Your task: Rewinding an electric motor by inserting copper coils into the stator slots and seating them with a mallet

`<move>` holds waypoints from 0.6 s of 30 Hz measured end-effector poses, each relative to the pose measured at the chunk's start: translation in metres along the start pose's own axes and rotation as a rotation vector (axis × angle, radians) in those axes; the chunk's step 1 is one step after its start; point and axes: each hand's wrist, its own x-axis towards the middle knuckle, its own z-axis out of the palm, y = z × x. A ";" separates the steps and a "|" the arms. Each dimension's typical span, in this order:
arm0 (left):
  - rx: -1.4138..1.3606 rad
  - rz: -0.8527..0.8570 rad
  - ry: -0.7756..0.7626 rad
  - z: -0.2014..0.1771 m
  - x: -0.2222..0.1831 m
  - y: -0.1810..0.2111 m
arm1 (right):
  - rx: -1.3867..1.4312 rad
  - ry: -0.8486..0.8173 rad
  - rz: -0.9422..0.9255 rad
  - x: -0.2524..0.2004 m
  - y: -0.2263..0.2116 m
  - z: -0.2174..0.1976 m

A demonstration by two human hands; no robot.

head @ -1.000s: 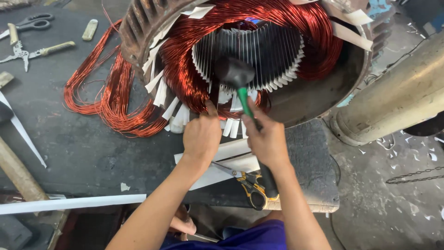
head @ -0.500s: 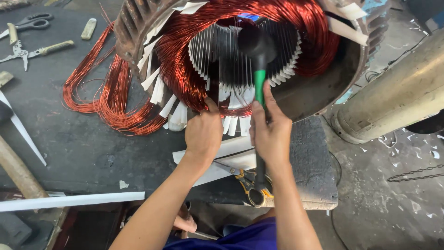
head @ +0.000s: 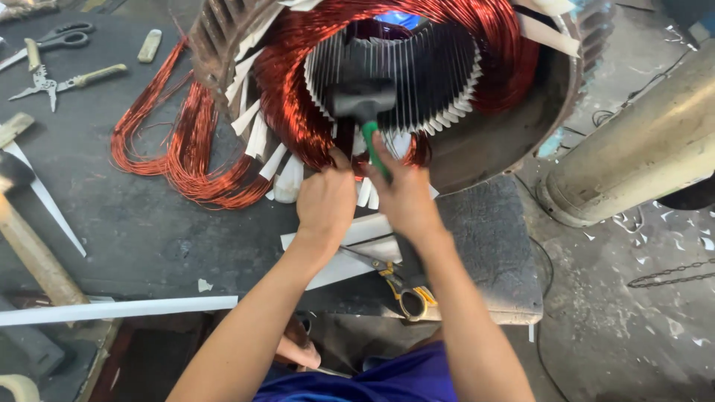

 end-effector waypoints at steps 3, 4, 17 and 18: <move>-0.082 -0.053 -0.050 -0.050 -0.017 0.014 | 0.094 -0.055 0.207 0.004 -0.051 -0.065; -0.082 -0.052 -0.042 -0.055 -0.024 0.020 | 0.093 -0.049 0.199 0.006 -0.053 -0.071; -0.206 -0.123 -0.132 -0.019 -0.014 0.000 | 0.398 0.003 0.197 0.006 -0.064 -0.075; -0.249 -0.162 -0.194 -0.022 -0.010 -0.001 | 0.375 0.003 0.215 0.007 -0.069 -0.075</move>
